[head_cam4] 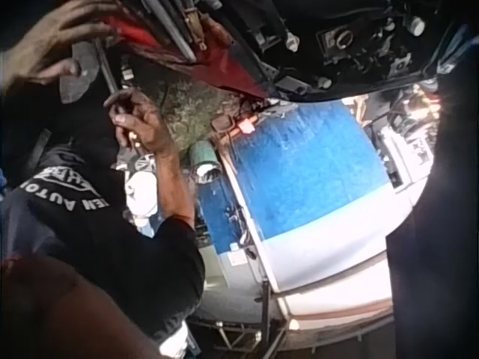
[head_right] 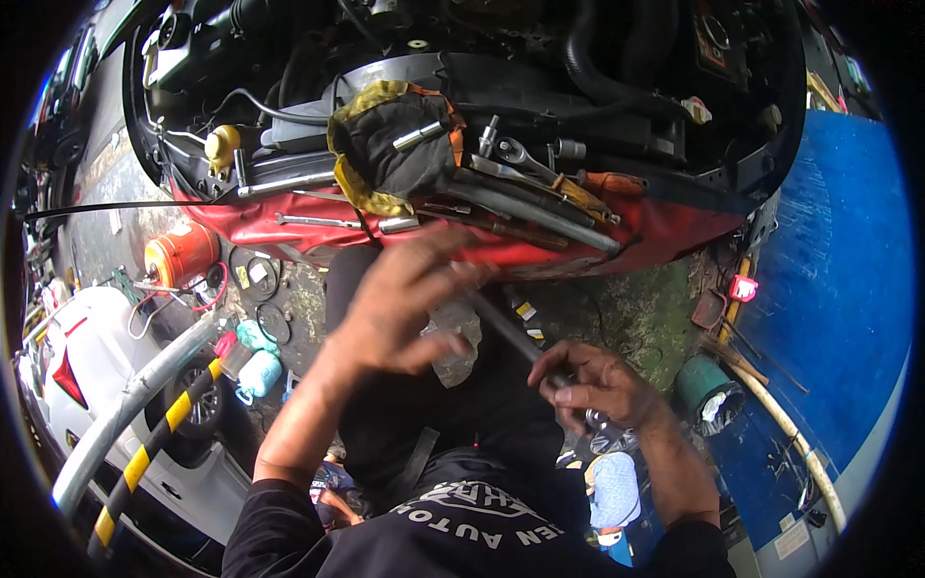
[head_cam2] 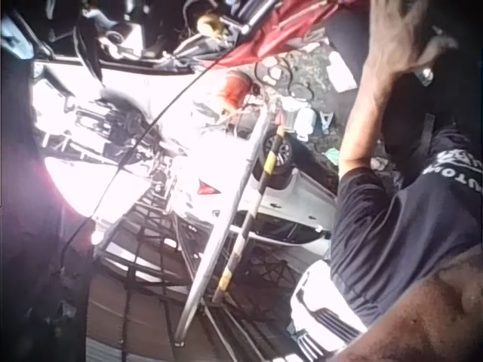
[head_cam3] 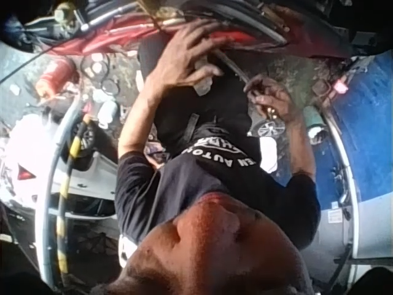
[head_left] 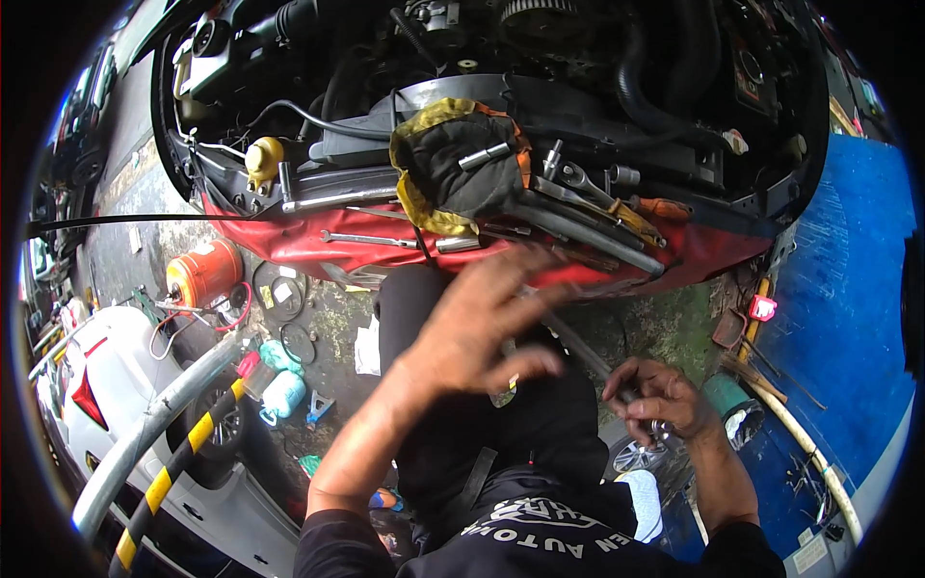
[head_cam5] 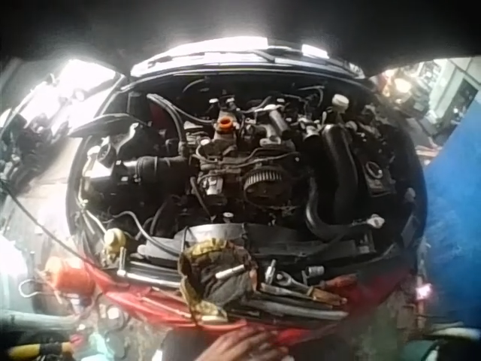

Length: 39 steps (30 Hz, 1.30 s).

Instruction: Replacing or repairing internal engine components including gears and pulleys.

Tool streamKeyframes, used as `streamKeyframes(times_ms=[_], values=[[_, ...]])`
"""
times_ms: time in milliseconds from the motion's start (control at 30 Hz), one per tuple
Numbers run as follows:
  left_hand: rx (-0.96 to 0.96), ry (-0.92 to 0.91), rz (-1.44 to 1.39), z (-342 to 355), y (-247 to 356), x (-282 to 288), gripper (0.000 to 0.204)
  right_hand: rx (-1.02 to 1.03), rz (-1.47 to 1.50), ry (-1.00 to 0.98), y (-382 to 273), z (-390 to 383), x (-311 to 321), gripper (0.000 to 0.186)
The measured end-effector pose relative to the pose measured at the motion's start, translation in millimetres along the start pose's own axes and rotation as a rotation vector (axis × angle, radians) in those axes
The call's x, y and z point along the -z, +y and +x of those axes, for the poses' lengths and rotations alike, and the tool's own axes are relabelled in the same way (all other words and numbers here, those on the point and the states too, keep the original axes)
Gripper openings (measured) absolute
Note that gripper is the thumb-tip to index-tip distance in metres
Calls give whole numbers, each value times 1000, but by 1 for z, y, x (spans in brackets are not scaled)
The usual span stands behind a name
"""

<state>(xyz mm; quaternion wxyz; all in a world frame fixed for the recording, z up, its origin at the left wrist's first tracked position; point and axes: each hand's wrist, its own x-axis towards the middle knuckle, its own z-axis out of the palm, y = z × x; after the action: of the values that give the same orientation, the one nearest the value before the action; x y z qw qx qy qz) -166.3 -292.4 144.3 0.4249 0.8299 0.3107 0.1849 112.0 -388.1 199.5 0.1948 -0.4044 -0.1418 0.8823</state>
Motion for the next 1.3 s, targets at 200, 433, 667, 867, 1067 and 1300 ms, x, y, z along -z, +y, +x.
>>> streamKeyframes(times_ms=[200, 433, 667, 867, 1067, 1300], values=[[55, -148, -157, -18, 48, -53, 35, 288, 525, -271, 25, 7, -20, 87], [249, -98, -75, -1, 47, -67, 26, 820, -452, 548, 36, 29, 4, 56], [297, 326, 441, 35, -30, -28, 45, 737, -313, 601, 46, 26, 20, 36], [390, 328, 592, 37, -72, -13, 41, 451, -592, 686, 55, 31, 28, 29], [343, 549, 378, 33, -51, 0, 29, 404, -672, 683, 52, 49, 24, 28], [452, 438, -44, 40, -35, 43, 12, 460, -752, 752, 39, 61, 23, 35]])
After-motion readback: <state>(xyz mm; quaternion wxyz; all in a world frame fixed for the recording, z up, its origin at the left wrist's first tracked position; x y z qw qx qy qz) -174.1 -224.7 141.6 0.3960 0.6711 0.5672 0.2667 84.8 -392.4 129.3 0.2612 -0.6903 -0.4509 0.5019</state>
